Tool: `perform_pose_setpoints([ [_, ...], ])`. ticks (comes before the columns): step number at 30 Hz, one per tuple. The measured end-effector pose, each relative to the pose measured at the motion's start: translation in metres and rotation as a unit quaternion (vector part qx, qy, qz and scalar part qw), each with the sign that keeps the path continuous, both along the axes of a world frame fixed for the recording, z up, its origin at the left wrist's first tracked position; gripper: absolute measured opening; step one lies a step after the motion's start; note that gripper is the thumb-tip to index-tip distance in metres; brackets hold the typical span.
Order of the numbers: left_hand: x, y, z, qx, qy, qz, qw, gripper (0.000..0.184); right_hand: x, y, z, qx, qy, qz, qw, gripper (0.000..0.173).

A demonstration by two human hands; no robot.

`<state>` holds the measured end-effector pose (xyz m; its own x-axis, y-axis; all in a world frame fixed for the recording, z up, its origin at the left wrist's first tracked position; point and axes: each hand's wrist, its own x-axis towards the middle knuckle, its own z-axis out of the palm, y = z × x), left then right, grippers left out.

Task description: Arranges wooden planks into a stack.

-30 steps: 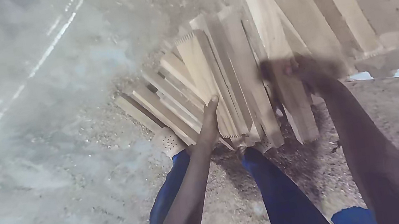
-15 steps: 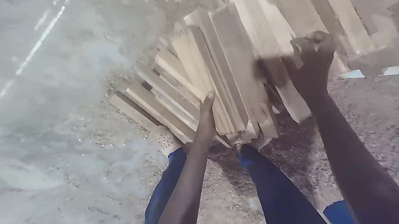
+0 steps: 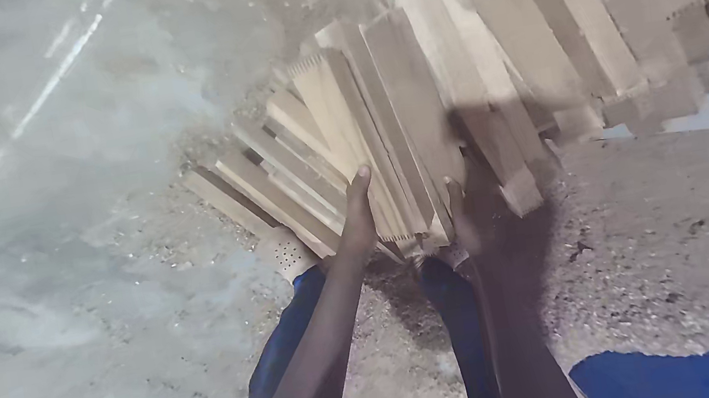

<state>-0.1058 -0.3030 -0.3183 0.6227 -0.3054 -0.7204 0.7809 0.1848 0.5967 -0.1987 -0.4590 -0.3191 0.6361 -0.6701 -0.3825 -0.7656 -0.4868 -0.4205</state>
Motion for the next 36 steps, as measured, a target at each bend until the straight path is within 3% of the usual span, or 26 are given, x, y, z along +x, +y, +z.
perform_pose_setpoints([
  [2, 0.003, -0.002, 0.003, 0.006, -0.003, 0.004, 1.0, 0.073, -0.002, -0.007, 0.016, 0.041, 0.001, 0.011, 0.999, 0.047],
  [4, 0.001, 0.0, 0.001, 0.002, -0.009, -0.001, 1.0, 0.078, -0.007, -0.013, 0.043, 0.125, -0.006, -0.014, 0.992, 0.053],
  [7, 0.002, -0.001, 0.0, -0.004, 0.0, -0.001, 1.0, 0.084, 0.0, -0.034, 0.08, 0.172, 0.021, -0.035, 0.984, 0.093],
  [9, 0.003, -0.001, 0.004, 0.013, 0.015, -0.001, 1.0, 0.08, 0.005, -0.057, 0.081, 0.095, 0.003, 0.026, 0.995, 0.097],
  [12, 0.003, -0.002, 0.006, 0.027, 0.021, -0.006, 0.999, 0.073, 0.018, -0.096, 0.066, -0.019, -0.087, 0.138, 0.986, 0.082],
  [15, 0.002, -0.001, 0.004, 0.021, 0.011, -0.005, 1.0, 0.077, 0.034, -0.112, 0.047, -0.004, -0.15, 0.205, 0.967, 0.068],
  [17, 0.0, 0.0, 0.004, 0.018, 0.004, -0.014, 1.0, 0.085, 0.035, -0.108, 0.037, 0.016, -0.119, 0.204, 0.972, 0.073],
  [20, 0.001, -0.002, 0.005, 0.025, 0.0, -0.022, 0.999, 0.085, 0.038, -0.097, 0.03, -0.083, -0.102, 0.216, 0.968, 0.077],
  [22, 0.001, -0.001, 0.004, 0.027, 0.004, -0.022, 0.999, 0.085, 0.035, -0.076, 0.039, -0.135, -0.137, 0.181, 0.965, 0.073],
  [24, 0.0, -0.001, 0.003, 0.027, 0.002, -0.024, 0.999, 0.084, 0.025, -0.041, 0.05, -0.133, -0.208, 0.11, 0.963, 0.056],
  [27, 0.0, -0.001, 0.001, 0.02, -0.002, -0.014, 1.0, 0.082, 0.012, 0.009, 0.03, 0.007, -0.215, -0.054, 0.975, 0.039],
  [29, 0.0, 0.0, 0.0, 0.007, -0.005, -0.013, 1.0, 0.087, 0.012, 0.021, 0.003, 0.12, -0.173, -0.171, 0.962, 0.043],
  [31, 0.0, 0.001, 0.002, 0.012, -0.003, -0.022, 1.0, 0.085, 0.018, 0.02, -0.019, 0.168, -0.156, -0.24, 0.943, 0.049],
  [36, 0.0, 0.0, 0.003, 0.014, -0.012, -0.021, 1.0, 0.086, 0.036, 0.021, -0.026, 0.235, -0.215, -0.281, 0.905, 0.053],
])
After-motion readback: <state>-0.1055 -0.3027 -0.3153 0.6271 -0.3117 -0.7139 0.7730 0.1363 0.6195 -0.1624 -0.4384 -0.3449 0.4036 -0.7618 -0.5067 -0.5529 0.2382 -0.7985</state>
